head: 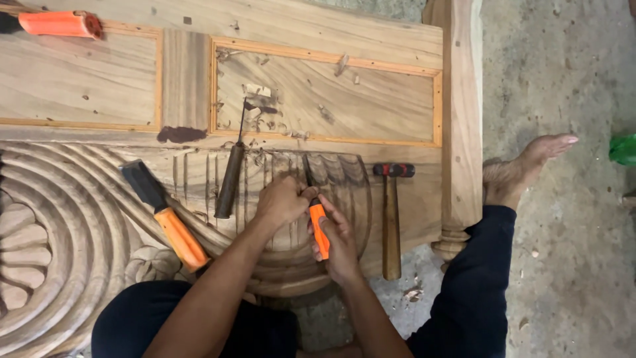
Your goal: The person carves patterns into a wooden headboard using various chisels and a hammer, occasionally clearing away wood shavings by hand.
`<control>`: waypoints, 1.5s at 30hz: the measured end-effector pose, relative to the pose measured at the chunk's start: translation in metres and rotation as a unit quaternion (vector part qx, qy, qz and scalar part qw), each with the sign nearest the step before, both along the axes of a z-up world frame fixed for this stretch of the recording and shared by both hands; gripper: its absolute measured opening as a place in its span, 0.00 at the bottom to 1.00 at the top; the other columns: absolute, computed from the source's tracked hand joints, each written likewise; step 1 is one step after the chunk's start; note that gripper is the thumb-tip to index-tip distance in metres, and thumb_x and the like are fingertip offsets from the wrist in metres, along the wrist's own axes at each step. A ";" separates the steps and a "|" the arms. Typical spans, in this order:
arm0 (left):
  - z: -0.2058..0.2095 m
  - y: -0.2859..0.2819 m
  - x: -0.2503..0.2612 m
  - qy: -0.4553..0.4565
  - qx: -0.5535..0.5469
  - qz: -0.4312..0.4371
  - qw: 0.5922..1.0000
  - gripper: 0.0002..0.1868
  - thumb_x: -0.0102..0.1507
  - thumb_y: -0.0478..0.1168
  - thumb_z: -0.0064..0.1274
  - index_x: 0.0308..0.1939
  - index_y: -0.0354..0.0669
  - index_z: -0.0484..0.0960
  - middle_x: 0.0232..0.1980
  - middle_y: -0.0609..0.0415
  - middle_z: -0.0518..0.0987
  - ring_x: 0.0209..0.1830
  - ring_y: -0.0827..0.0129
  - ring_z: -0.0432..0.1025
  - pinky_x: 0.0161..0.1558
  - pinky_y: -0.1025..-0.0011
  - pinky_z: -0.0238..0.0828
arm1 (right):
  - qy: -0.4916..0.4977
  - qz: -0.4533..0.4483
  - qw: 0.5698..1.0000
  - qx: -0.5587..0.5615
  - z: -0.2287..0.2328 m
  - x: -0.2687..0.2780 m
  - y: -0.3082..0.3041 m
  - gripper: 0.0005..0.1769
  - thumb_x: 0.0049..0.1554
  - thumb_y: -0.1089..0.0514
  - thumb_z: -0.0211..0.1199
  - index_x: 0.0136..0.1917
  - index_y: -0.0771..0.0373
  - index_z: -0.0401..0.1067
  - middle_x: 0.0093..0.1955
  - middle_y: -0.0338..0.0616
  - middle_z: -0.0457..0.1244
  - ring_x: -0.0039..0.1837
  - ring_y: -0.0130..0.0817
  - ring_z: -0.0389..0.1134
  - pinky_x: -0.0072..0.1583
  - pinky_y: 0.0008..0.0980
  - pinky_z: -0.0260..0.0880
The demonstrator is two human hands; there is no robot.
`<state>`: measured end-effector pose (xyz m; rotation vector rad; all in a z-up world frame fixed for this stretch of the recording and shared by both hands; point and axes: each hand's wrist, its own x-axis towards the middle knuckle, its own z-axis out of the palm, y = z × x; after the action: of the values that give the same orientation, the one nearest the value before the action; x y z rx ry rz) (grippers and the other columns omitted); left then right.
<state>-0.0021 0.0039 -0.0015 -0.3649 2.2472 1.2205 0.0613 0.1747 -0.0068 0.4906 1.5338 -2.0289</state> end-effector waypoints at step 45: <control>0.008 -0.004 0.004 0.053 -0.007 0.006 0.999 0.19 0.61 0.55 0.55 0.37 0.45 0.91 0.30 0.39 0.84 0.33 0.49 0.81 0.42 0.56 0.76 | 0.048 0.032 0.997 0.041 -0.013 0.022 0.004 0.34 0.64 0.54 0.55 0.81 0.56 0.53 0.42 0.42 0.65 0.32 0.23 0.62 0.33 0.22 0.65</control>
<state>0.0019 0.0001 0.0061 -0.3260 2.3466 1.2586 0.0829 0.1782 -0.0203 0.3750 1.6735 -1.9727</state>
